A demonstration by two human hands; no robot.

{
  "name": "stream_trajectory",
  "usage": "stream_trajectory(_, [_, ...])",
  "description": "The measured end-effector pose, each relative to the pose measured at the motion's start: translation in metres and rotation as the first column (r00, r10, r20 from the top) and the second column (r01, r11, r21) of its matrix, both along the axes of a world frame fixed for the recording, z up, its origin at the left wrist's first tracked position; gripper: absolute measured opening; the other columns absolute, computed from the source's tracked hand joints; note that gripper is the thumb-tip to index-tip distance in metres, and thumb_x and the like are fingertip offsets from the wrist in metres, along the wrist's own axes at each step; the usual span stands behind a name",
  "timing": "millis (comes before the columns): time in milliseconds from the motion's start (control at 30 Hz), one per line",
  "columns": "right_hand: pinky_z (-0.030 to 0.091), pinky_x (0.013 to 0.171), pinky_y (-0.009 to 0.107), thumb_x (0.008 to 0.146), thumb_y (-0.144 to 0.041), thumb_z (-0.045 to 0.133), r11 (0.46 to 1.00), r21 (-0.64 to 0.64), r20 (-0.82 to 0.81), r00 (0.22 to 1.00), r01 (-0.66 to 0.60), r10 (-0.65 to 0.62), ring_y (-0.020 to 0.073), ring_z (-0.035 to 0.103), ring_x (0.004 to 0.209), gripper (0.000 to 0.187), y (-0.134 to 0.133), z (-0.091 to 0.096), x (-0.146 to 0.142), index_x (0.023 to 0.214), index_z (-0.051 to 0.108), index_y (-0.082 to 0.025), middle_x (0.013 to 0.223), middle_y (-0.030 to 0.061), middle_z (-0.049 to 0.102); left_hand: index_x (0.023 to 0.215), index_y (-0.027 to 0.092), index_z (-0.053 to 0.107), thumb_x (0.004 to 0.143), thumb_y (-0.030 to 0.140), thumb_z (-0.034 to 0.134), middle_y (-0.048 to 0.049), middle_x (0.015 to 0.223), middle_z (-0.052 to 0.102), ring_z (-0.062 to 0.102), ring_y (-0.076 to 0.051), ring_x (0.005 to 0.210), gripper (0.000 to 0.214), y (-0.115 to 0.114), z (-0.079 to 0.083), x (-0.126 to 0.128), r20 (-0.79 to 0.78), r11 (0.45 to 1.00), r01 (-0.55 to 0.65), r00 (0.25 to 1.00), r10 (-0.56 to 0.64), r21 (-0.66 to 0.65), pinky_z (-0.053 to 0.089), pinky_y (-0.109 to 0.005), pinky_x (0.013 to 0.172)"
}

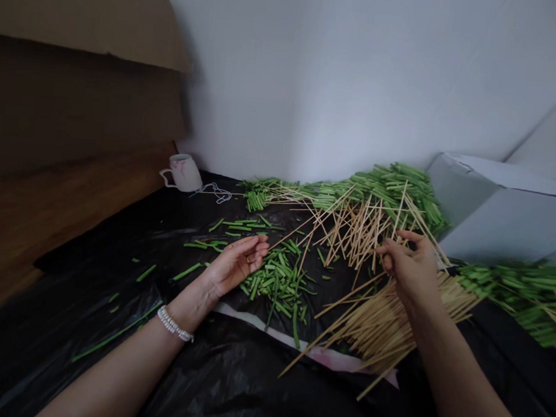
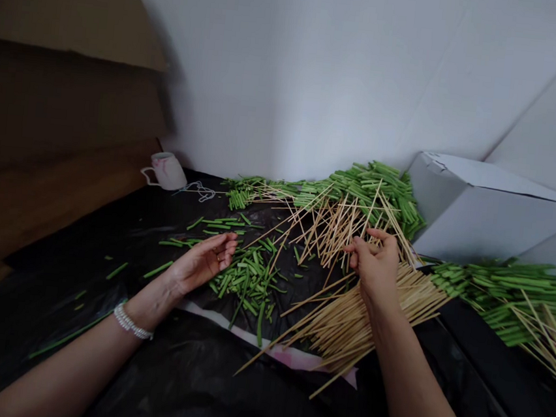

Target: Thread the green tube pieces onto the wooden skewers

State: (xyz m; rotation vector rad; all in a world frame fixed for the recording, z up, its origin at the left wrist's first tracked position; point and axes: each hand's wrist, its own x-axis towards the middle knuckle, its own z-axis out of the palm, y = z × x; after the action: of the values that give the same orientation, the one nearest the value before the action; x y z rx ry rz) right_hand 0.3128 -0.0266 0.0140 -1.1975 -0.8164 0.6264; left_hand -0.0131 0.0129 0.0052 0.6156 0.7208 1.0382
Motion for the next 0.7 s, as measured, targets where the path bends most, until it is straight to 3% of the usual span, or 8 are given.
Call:
stream_trajectory(100, [0.034,0.037,0.019,0.064,-0.042,0.074,1.000,0.003,0.078,0.997,0.024,-0.024,0.0080,0.045,0.037,0.046,0.002,-0.004,0.005,0.094,0.043,-0.024,0.061,-0.0042,0.066,0.095,0.010,0.071,0.084,0.011,0.063,-0.0073,0.081,0.072,0.067,-0.011,0.069,0.013,0.000,-0.001,0.000,-0.001,1.000,0.004,1.000,-0.004,0.000,0.054,-0.019,0.064])
stream_trajectory(200, [0.031,0.037,0.022,0.068,-0.047,0.071,0.994,-0.102,0.251,0.968,0.042,-0.015,0.0087,0.042,0.035,0.040,0.002,-0.005,0.010,0.090,0.047,-0.023,0.056,-0.0045,0.062,0.095,0.009,0.071,0.084,0.011,0.063,-0.0071,0.080,0.072,0.067,-0.011,0.069,0.013,0.000,-0.002,0.001,0.002,1.000,0.009,1.000,-0.009,0.001,0.054,-0.019,0.063])
stream_trajectory(333, [0.031,0.042,0.024,0.076,-0.047,0.065,0.988,-0.060,0.534,0.841,0.141,-0.088,0.0100,0.041,0.038,0.029,-0.005,0.005,0.004,0.089,0.057,-0.022,0.046,-0.0079,0.051,0.094,0.009,0.071,0.084,0.012,0.063,-0.0070,0.080,0.072,0.067,-0.010,0.069,0.013,0.000,-0.003,0.001,-0.003,1.000,0.013,1.000,-0.013,0.003,0.054,-0.019,0.064])
stream_trajectory(400, [0.032,0.045,0.024,0.079,-0.047,0.063,0.998,-0.065,0.624,0.781,0.023,0.023,0.0097,0.042,0.041,0.025,-0.011,0.012,-0.004,0.080,0.062,-0.022,0.046,-0.0074,0.049,0.094,0.010,0.071,0.083,0.012,0.064,-0.0071,0.080,0.072,0.067,-0.010,0.069,0.014,0.000,-0.004,0.001,-0.004,1.000,0.019,1.000,-0.019,0.008,0.054,-0.019,0.065])
stream_trajectory(467, [0.034,0.049,0.024,0.079,-0.044,0.063,0.959,-0.194,0.717,0.638,-0.207,0.283,0.0102,0.048,0.048,0.021,-0.017,0.017,-0.012,0.076,0.067,-0.023,0.052,-0.0053,0.055,0.095,0.010,0.071,0.083,0.013,0.065,-0.0072,0.081,0.072,0.067,-0.011,0.070,0.014,0.000,-0.005,0.001,-0.005,1.000,0.023,1.000,-0.023,0.017,0.054,-0.019,0.065])
stream_trajectory(533, [0.038,0.053,0.023,0.081,-0.036,0.062,0.855,-0.384,0.753,0.417,-0.349,0.509,0.0104,0.053,0.055,0.014,-0.021,0.017,-0.019,0.076,0.069,-0.024,0.061,-0.0046,0.062,0.096,0.009,0.071,0.083,0.013,0.065,-0.0072,0.082,0.072,0.067,-0.011,0.071,0.015,0.000,-0.006,0.001,-0.006,0.999,0.026,1.000,-0.026,0.024,0.054,-0.019,0.066])
stream_trajectory(600, [0.040,0.058,0.023,0.079,-0.024,0.060,0.772,-0.511,0.753,0.236,-0.378,0.615,0.0107,0.056,0.060,0.010,-0.023,0.014,-0.021,0.075,0.069,-0.025,0.068,-0.0044,0.065,0.096,0.009,0.072,0.083,0.013,0.065,-0.0073,0.081,0.072,0.067,-0.011,0.071,0.015,0.000,-0.007,0.001,-0.003,0.999,0.028,1.000,-0.027,0.030,0.054,-0.019,0.066])
stream_trajectory(700, [0.042,0.062,0.024,0.072,-0.011,0.056,0.734,-0.584,0.758,0.090,-0.347,0.646,0.0118,0.059,0.067,0.018,-0.022,0.007,-0.020,0.075,0.068,-0.024,0.074,-0.0032,0.067,0.096,0.009,0.072,0.083,0.013,0.065,-0.0073,0.082,0.072,0.067,-0.011,0.071,0.015,0.001,-0.007,0.000,0.000,0.999,0.031,1.000,-0.031,0.039,0.054,-0.019,0.066])
